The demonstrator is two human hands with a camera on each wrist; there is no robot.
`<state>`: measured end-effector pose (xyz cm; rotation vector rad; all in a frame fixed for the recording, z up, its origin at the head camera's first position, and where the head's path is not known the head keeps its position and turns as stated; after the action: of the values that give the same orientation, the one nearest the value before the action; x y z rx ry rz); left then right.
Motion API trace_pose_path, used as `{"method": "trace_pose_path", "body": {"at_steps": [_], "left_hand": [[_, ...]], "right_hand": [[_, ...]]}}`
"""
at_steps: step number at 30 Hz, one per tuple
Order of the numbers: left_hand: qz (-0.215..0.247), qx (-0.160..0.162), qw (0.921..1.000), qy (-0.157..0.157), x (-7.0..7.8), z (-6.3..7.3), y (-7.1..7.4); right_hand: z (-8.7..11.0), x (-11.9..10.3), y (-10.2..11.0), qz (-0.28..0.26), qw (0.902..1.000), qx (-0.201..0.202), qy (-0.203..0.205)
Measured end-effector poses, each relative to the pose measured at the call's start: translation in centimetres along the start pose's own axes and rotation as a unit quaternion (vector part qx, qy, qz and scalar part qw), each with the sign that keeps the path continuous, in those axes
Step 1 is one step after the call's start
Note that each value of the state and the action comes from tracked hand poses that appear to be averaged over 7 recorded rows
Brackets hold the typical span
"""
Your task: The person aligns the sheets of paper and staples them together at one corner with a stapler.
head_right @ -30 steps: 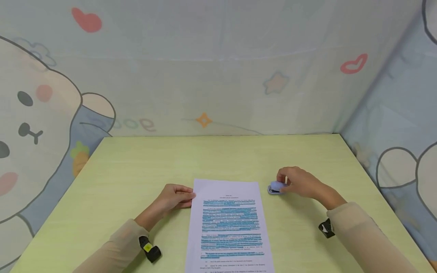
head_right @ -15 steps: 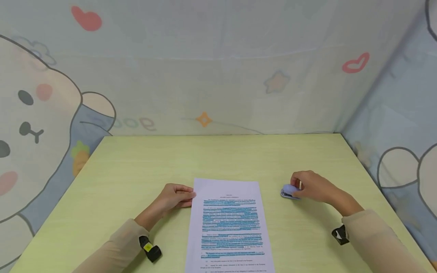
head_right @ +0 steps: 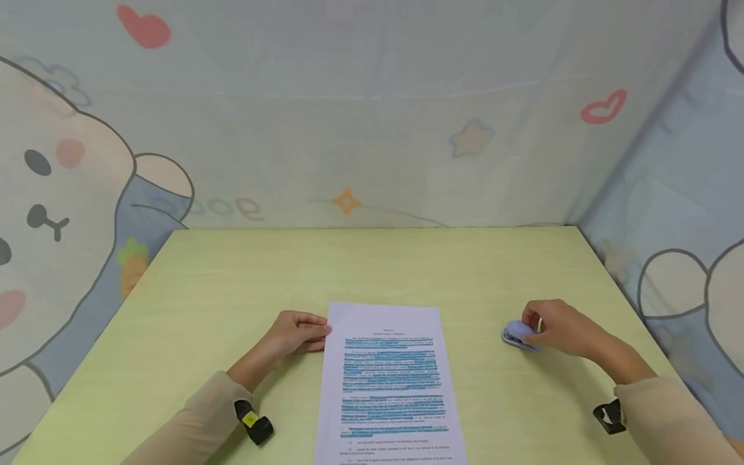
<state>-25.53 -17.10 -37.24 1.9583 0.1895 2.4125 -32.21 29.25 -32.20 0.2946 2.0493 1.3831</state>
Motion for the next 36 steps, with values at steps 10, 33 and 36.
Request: {"method": "trace_pose_path", "body": {"at_steps": [10,33,36], "left_hand": [[-0.005,0.002,1.0,0.002,-0.1,-0.1,0.0],[-0.001,0.001,1.0,0.005,-0.1,0.1,0.0],[0.0,0.002,1.0,0.004,0.1,0.1,0.0]], "right_hand": [[2.4,0.5,-0.1,0.0,0.9996,-0.011,-0.024],[5.8,1.1,0.2,0.039,0.9979,-0.014,-0.049],[5.9,1.0,0.2,0.054,0.9963,-0.012,-0.066]]}}
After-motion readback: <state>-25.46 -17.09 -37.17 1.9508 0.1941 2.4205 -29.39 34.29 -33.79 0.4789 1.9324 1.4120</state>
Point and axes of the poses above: each hand's wrist, its own z-axis away from the middle knuckle, its own y-axis out of the back of the hand, x = y × z, the point moved 3 cm from there along -z, towards the middle knuckle, and after that the axes turned 6 degrees about y, right-handed, at the moved point
